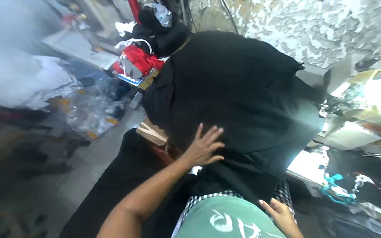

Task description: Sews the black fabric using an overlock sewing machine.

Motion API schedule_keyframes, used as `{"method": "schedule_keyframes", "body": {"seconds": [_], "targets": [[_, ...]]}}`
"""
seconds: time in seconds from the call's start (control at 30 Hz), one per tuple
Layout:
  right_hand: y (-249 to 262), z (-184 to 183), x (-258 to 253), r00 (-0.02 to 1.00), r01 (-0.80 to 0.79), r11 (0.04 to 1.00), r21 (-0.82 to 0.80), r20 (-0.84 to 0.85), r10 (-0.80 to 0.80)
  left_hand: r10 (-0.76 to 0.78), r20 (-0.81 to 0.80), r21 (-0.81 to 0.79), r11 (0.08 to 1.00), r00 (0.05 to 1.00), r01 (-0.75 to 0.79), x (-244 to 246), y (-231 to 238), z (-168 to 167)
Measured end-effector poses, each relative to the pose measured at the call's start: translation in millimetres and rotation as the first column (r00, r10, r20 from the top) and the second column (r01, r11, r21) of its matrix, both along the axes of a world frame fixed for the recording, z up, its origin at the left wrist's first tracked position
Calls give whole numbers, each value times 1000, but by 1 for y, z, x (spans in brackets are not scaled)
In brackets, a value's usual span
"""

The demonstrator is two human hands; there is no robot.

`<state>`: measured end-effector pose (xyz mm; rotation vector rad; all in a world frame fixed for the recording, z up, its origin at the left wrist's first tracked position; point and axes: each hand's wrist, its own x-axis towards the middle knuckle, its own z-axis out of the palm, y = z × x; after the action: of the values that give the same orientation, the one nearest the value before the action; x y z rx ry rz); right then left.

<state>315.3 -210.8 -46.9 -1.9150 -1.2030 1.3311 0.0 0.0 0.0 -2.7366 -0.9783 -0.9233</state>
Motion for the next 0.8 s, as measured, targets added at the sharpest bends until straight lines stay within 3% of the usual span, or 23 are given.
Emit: {"method": "schedule_keyframes", "body": {"seconds": [0.07,0.17,0.3,0.43,0.47,0.5,0.53,0.57,0.6,0.63,0.67,0.73,0.8], "targets": [[4,-6,-2,987,-28,1000,6,157,27,33,-21,1,999,999,-33,-13,-8,-35],[12,-9,-9,937,-52,998,-19,344,55,119,-35,63,991,992,-117,-37,7,-53],[19,-1,-14,823,-74,983,-170,546,157,122,-100,137,985,988,-107,-51,16,-41],[32,8,-12,788,-107,889,-445,507,349,24,-105,123,992,994,-11,-49,14,-25],[34,15,-11,802,-111,909,-402,504,320,-7,-116,123,992,993,22,-45,13,-19],[32,23,-9,824,-105,965,-240,523,220,-50,-114,117,991,992,63,-40,12,-15],[29,30,-8,838,-82,996,43,543,46,-91,-85,80,992,992,98,-35,10,-10],[33,37,-8,828,-44,932,361,535,-168,-109,-24,-19,994,994,109,-29,8,-2],[44,47,-6,815,13,803,595,459,-353,-73,40,-184,980,997,79,-24,4,10],[60,61,-2,823,97,686,721,329,-463,5,94,-388,921,996,32,-18,3,28],[75,75,5,854,212,637,742,176,-489,94,126,-575,818,988,-4,-13,5,49],[108,95,19,865,473,675,566,-154,-477,161,121,-694,720,979,-33,-6,16,82],[136,106,30,759,604,766,221,-452,-468,81,49,-639,769,996,-31,1,26,103]]}}
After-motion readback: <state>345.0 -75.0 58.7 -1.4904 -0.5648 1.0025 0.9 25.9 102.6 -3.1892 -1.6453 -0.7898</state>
